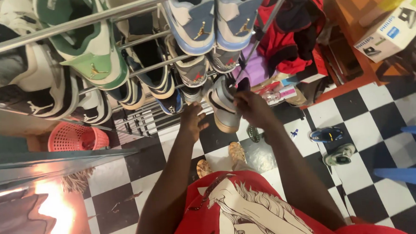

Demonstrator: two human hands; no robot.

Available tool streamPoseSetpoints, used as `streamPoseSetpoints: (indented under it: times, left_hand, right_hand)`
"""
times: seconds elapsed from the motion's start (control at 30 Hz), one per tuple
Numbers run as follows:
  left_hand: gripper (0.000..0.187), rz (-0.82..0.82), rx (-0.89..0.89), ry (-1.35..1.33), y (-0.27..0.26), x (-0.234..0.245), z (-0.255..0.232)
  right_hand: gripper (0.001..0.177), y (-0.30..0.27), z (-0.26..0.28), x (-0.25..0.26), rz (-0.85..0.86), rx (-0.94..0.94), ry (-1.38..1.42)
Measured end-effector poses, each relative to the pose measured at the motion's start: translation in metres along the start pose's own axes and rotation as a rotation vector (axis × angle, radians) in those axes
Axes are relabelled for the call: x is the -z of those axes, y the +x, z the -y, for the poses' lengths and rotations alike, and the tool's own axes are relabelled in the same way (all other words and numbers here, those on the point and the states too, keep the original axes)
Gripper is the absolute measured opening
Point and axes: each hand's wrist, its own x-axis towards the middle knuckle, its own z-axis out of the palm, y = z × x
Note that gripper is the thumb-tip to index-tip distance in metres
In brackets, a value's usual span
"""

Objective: Picking up sneakers from a metal rack, inspecting them, and placing them on the floor.

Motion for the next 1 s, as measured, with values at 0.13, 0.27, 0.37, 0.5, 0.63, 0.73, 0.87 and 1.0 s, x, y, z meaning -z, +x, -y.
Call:
streamPoseSetpoints:
  times: [0.13, 0.27, 0.37, 0.5, 0.63, 0.73, 0.87, 1.0]
  left_hand:
    - [0.056, 0.199, 0.058, -0.176, 0.045, 0.02, 0.07]
    - [0.086, 0.603, 0.09, -0.584, -0.063, -0.028, 0.009]
    - [0.086, 0.576, 0.002, -0.558, -0.103, -0.046, -0.009]
    - [0.073, 0.553, -0.25, -0.449, -0.117, -0.053, -0.008]
    - [0.082, 0.492, -0.505, -0.358, -0.174, -0.094, -0.034]
    - [0.093, 0.558, -0.644, -0.267, -0.18, -0.12, -0.021]
    - [0.093, 0.53, -0.605, -0.165, -0.197, -0.168, 0.008]
    - [0.086, 0.638, -0.508, -0.325, -0.213, -0.217, 0.05]
  right_hand:
    - [0.025, -0.017, 0.044, 0.041, 0.014, -0.185, 0.253]
    - [0.019, -0.041, 0.032, 0.068, 0.001, -0.162, 0.582]
    - [0.015, -0.057, 0.003, 0.069, -0.13, -0.028, 0.756]
    - [0.017, -0.08, 0.004, 0.069, -0.537, -0.047, 0.864]
    - [0.03, -0.118, -0.029, 0.064, -0.547, -0.185, 0.802]
    - [0.038, -0.147, -0.049, 0.076, -0.489, 0.041, 0.794]
    - [0.037, -0.193, -0.032, 0.118, -0.472, -0.137, 0.4]
    - [0.055, -0.252, -0.075, 0.158, -0.659, -0.126, 0.341]
